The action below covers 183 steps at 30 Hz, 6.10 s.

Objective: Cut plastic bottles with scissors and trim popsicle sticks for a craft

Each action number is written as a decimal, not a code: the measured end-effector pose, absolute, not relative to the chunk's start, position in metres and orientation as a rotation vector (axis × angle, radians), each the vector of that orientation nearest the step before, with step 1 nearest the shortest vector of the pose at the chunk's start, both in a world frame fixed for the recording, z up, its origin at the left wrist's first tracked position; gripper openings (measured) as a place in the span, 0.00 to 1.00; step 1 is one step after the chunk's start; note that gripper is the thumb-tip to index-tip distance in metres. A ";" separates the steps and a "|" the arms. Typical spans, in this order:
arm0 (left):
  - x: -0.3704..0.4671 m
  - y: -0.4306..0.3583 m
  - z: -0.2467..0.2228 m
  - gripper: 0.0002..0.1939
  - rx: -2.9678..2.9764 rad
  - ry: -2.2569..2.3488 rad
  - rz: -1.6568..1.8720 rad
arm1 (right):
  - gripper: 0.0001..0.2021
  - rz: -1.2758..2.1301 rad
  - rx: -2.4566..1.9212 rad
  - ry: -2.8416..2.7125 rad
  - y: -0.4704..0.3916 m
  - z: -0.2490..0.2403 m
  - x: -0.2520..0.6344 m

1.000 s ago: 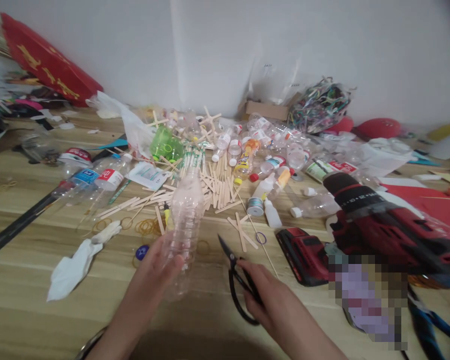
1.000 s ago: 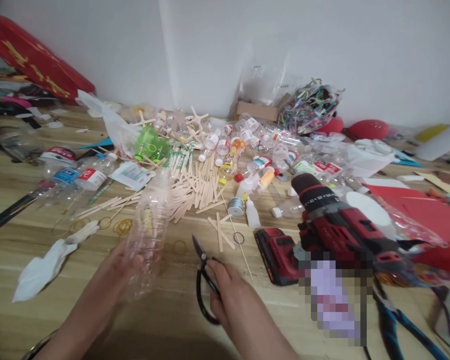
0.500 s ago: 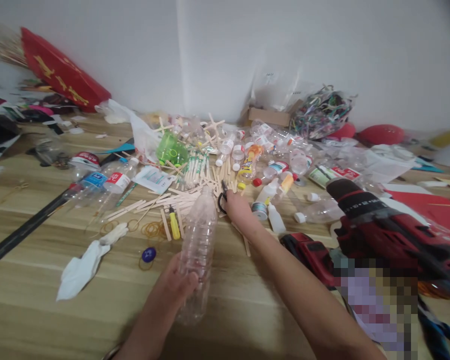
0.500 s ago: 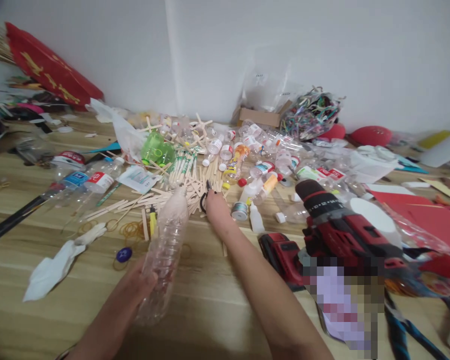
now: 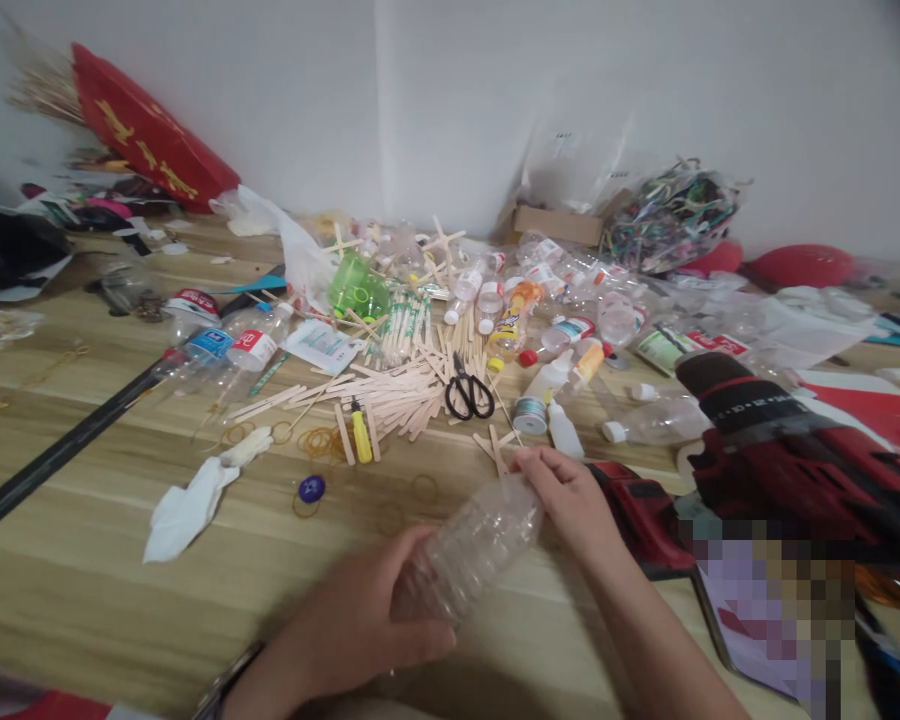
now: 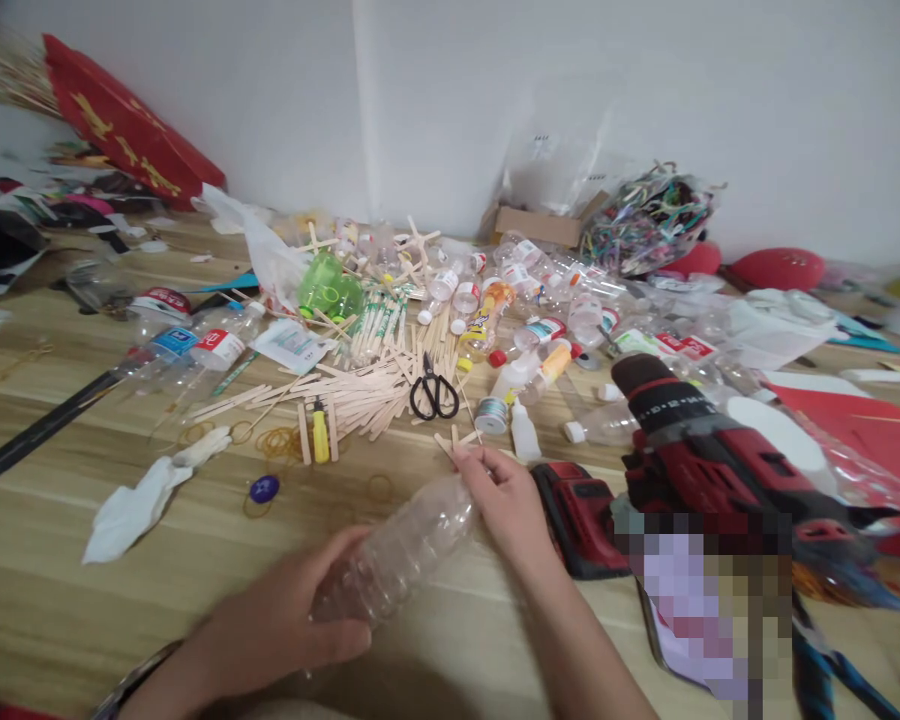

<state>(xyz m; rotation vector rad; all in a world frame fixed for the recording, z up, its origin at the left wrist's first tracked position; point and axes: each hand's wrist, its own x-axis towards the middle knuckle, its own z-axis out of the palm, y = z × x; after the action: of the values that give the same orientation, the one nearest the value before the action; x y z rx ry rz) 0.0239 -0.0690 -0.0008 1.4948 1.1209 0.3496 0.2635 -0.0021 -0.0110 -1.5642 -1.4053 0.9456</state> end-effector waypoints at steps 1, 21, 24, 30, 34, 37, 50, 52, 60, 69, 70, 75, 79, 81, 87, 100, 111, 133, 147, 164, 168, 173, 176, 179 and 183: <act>0.024 -0.069 0.001 0.40 1.548 1.140 0.317 | 0.23 0.946 -1.566 -1.371 -0.006 -0.013 0.264; 0.040 -0.071 -0.014 0.22 2.551 1.295 0.550 | 0.23 0.903 -1.634 -1.282 -0.002 -0.009 0.241; 0.042 -0.072 -0.012 0.28 2.517 1.346 0.386 | 0.23 0.912 -1.647 -1.303 -0.003 -0.011 0.243; 0.048 -0.073 -0.009 0.27 2.418 1.404 0.157 | 0.24 0.956 -1.647 -1.344 -0.008 -0.020 0.243; 0.047 -0.074 -0.002 0.27 2.315 1.376 0.116 | 0.24 1.021 -1.644 -1.385 -0.009 -0.030 0.243; 0.033 -0.073 0.001 0.26 2.179 1.291 0.226 | 0.25 1.043 -1.657 -1.427 -0.008 -0.038 0.245; -0.059 -0.034 -0.030 0.10 2.096 2.091 0.306 | 0.27 0.843 -1.684 -1.633 -0.015 -0.051 0.249; -0.060 -0.031 -0.027 0.10 2.103 2.081 0.305 | 0.26 0.810 -1.669 -1.660 -0.018 -0.052 0.244; -0.007 0.002 -0.005 0.09 2.276 1.528 0.454 | 0.18 0.781 -1.508 -1.826 -0.036 -0.060 0.221; 0.032 0.036 -0.013 0.13 2.453 1.186 0.211 | 0.21 0.692 -1.364 -2.069 -0.041 -0.058 0.223; 0.027 0.028 -0.007 0.16 2.425 1.213 0.236 | 0.23 0.682 -1.348 -2.086 -0.041 -0.057 0.224; -0.001 -0.026 0.010 0.39 2.211 1.175 -0.125 | 0.24 0.544 -1.377 -2.011 -0.037 -0.054 0.231; -0.013 -0.048 -0.003 0.42 2.166 1.236 -0.218 | 0.20 0.424 -1.504 -1.967 -0.033 -0.055 0.236; -0.018 -0.050 -0.011 0.41 2.235 1.283 -0.147 | 0.21 0.395 -1.555 -1.952 -0.031 -0.058 0.239; -0.025 -0.042 -0.010 0.36 2.458 1.491 0.042 | 0.19 0.334 -1.795 -1.907 -0.024 -0.055 0.255; -0.023 -0.031 -0.014 0.28 2.812 1.883 0.009 | 0.07 0.280 -2.284 -1.872 -0.006 -0.042 0.277; -0.004 -0.044 -0.018 0.28 2.873 1.845 0.286 | 0.12 0.122 -2.444 -1.850 -0.006 -0.034 0.275; 0.017 -0.054 -0.022 0.15 2.804 1.555 0.755 | 0.16 0.106 -2.562 -1.978 0.011 -0.019 0.260; 0.006 -0.051 -0.015 0.14 2.663 1.671 0.586 | 0.15 0.107 -2.548 -1.985 0.025 -0.006 0.264; 0.010 -0.026 0.010 0.14 2.653 1.726 0.282 | 0.13 0.517 -1.816 -2.056 -0.005 -0.011 0.251; 0.000 0.011 0.029 0.08 2.522 1.717 0.024 | 0.18 0.649 -1.785 -1.893 -0.004 -0.023 0.269; -0.014 0.076 0.026 0.13 2.496 1.833 -0.108 | 0.22 0.567 -1.887 -1.818 -0.006 -0.031 0.273; -0.012 0.106 0.021 0.11 2.493 1.827 -0.173 | 0.24 0.473 -1.996 -1.775 -0.005 -0.036 0.276; -0.005 0.121 0.018 0.18 2.483 1.798 -0.240 | 0.23 0.421 -2.057 -1.776 -0.004 -0.041 0.280; 0.000 0.128 0.018 0.20 2.486 1.766 -0.277 | 0.21 0.405 -2.061 -1.823 -0.004 -0.046 0.280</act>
<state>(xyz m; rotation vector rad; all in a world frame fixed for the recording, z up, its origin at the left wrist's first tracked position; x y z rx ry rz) 0.0002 0.1276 0.0180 2.4860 1.7657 -0.2775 0.2802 -0.0037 -0.0461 -2.0612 -1.8231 0.4054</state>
